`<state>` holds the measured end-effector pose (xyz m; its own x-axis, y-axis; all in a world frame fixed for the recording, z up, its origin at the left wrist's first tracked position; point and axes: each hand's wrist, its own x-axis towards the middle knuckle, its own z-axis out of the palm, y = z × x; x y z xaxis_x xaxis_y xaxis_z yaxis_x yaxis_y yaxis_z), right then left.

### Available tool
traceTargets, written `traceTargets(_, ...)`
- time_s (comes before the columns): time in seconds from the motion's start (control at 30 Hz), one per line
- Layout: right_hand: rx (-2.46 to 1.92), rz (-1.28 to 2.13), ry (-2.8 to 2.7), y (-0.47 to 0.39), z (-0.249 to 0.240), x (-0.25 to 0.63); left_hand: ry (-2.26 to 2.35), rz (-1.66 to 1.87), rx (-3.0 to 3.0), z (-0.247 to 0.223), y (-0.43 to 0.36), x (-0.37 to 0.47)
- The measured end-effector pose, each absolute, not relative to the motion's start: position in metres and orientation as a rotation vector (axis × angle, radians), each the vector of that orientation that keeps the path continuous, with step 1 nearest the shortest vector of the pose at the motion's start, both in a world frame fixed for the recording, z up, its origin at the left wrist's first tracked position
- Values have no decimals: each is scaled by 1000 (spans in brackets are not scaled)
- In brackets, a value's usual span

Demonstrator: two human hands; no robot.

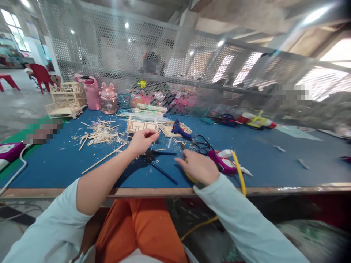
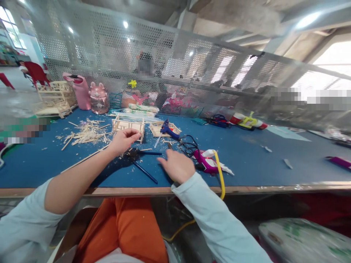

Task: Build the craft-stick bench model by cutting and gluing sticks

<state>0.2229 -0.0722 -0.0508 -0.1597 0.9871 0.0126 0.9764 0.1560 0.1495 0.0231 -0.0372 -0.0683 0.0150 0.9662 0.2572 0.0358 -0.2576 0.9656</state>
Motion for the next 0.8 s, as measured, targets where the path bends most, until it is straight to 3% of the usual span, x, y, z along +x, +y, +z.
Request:
traceTargets(0.07,2071,155,2118,-63,-53,244,1040,1345,1410,-69,-38,24)
traceTargets(0.37,1971,-37,2233,-51,-60,267,976,1211,1408,-74,-37,20)
traceTargets(0.6,2219,-430,2306,-53,-65,284,1046,1281,1384,-65,-39,24)
traceTargets(0.7,2319,-798,2375,-65,-66,290,1069,1310,1384,-65,-39,25)
traceTargets(0.8,2410,-1502,2317,-77,-63,290,1050,1379,1349,-64,-39,28)
